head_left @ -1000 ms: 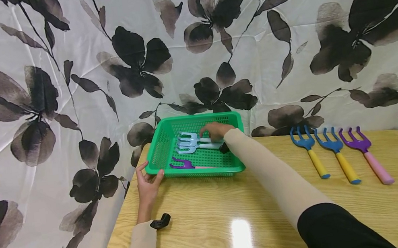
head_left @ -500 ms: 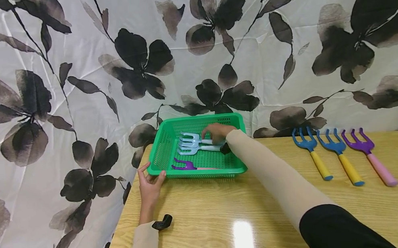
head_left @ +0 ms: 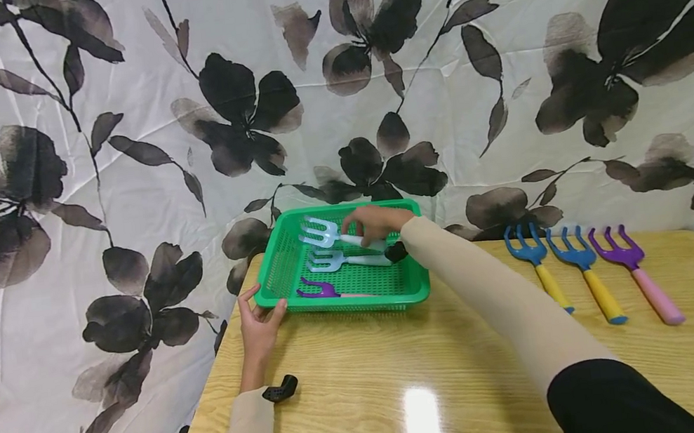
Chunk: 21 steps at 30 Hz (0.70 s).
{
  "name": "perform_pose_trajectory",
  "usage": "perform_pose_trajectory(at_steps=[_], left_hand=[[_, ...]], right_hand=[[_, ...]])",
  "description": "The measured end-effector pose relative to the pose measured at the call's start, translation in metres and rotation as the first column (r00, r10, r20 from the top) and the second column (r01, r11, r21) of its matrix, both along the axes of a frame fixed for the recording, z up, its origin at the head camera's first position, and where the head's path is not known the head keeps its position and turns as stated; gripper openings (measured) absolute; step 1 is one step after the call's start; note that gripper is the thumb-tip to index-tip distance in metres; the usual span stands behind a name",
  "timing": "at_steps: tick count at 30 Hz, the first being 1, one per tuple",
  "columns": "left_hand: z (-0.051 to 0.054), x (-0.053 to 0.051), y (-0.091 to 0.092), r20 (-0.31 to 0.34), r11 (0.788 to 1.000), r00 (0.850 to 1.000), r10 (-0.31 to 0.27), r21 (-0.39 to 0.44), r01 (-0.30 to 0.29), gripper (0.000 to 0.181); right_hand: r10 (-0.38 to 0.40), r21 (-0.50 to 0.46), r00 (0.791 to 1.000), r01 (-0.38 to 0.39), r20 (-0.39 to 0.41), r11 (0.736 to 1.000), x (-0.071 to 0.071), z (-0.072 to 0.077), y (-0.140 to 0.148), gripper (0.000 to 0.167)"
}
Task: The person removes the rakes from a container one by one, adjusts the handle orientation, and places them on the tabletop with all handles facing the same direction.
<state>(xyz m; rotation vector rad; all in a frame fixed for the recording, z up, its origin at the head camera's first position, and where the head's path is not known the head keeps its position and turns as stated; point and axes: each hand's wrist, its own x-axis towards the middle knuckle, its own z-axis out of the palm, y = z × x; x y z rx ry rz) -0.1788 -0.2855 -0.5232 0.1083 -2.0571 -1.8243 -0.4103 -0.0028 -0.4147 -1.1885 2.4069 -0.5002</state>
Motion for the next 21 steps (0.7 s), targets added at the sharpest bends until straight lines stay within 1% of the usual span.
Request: perform_pose_trajectory(at_steps=[2, 6, 9, 11, 16, 21], left_hand=[[0.000, -0.001, -0.002, -0.002, 1.000, 1.000, -0.009, 0.009, 0.009, 0.072], [-0.001, -0.003, -0.003, 0.000, 1.000, 1.000, -0.019, 0.012, 0.019, 0.074], [-0.003, -0.003, -0.003, 0.005, 1.000, 1.000, -0.014, 0.020, 0.014, 0.073], [-0.003, -0.003, -0.004, 0.010, 1.000, 1.000, -0.009, 0.025, 0.009, 0.072], [-0.003, -0.003, -0.004, 0.009, 0.999, 1.000, -0.021, 0.036, 0.021, 0.073], [-0.002, -0.003, -0.004, 0.018, 1.000, 1.000, -0.015, 0.011, 0.015, 0.074]], right_hand=[[0.016, -0.024, 1.000, -0.016, 0.007, 1.000, 0.002, 0.008, 0.004, 0.049], [0.023, -0.082, 0.999, -0.019, 0.038, 0.996, 0.008, 0.024, 0.017, 0.048], [0.016, -0.126, 0.997, -0.007, 0.073, 0.992, 0.014, 0.034, 0.031, 0.048], [0.009, -0.150, 0.997, 0.003, 0.080, 0.989, 0.016, 0.040, 0.042, 0.049], [-0.042, -0.202, 0.994, 0.063, 0.105, 0.977, 0.025, 0.049, 0.078, 0.050], [-0.080, -0.230, 0.990, 0.105, 0.113, 0.967, 0.039, 0.054, 0.120, 0.051]])
